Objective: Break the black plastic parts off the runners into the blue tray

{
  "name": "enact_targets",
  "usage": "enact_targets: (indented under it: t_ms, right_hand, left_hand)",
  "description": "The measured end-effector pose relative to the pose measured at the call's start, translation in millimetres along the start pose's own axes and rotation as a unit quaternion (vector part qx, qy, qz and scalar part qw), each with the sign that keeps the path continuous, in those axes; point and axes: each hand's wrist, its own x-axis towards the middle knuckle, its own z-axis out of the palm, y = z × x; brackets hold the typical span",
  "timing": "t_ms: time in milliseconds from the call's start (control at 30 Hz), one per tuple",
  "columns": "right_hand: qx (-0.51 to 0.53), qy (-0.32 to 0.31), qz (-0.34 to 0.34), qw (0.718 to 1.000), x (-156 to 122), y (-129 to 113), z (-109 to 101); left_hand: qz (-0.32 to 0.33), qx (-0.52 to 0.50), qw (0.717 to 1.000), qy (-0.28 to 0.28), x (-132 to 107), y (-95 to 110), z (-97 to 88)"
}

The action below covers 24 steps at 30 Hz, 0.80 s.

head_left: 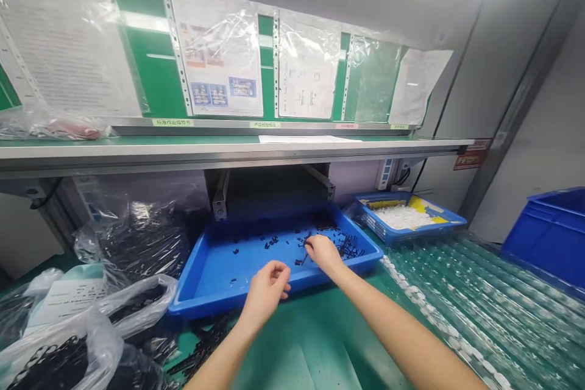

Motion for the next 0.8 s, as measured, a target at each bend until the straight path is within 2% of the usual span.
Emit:
enact_targets:
  t_ms: [100, 233, 300, 367, 400, 467, 567, 667, 800]
  right_hand:
    - [0.022, 0.048, -0.087, 0.995, -25.2, -6.8, 3.5]
    - [0.056, 0.093, -0.172, 0.979, -62.3, -0.2, 9.6]
    - [0.096, 0.138, -0.17, 0.971, -75.7, 9.3, 11.9]
    - [0.172, 0.183, -0.115, 0.961, -84.6, 17.6, 14.1]
    - [0.221, 0.185, -0.082, 0.954, -87.7, 20.1, 15.4]
    - [0.307, 0.131, -0.051, 0.941, -92.0, 21.7, 18.8]
    - [0.364, 0.047, -0.08, 0.927, -97.0, 18.9, 25.2]
    - [0.363, 0.04, -0.079, 0.928, -104.9, 16.6, 31.9]
    - [0.331, 0.039, -0.076, 0.94, -120.6, 14.7, 40.9]
  left_hand:
    - [-0.013, -0.087, 0.996, 0.017, 6.0, 2.4, 19.9]
    - [-0.008, -0.181, 0.983, 0.031, -9.1, 12.1, 35.5]
    - [-0.013, -0.201, 0.979, 0.035, -18.9, 14.9, 35.3]
    - [-0.027, -0.216, 0.976, 0.014, -26.8, 13.3, 32.0]
    - [-0.038, -0.222, 0.974, -0.008, -29.8, 10.8, 30.4]
    - [-0.062, -0.219, 0.971, -0.067, -34.8, 3.5, 28.5]
    - [-0.079, -0.184, 0.971, -0.133, -41.6, -7.5, 29.8]
    - [-0.093, -0.185, 0.965, -0.162, -49.5, -12.0, 32.7]
    - [-0.104, -0.219, 0.957, -0.158, -61.9, -8.7, 36.3]
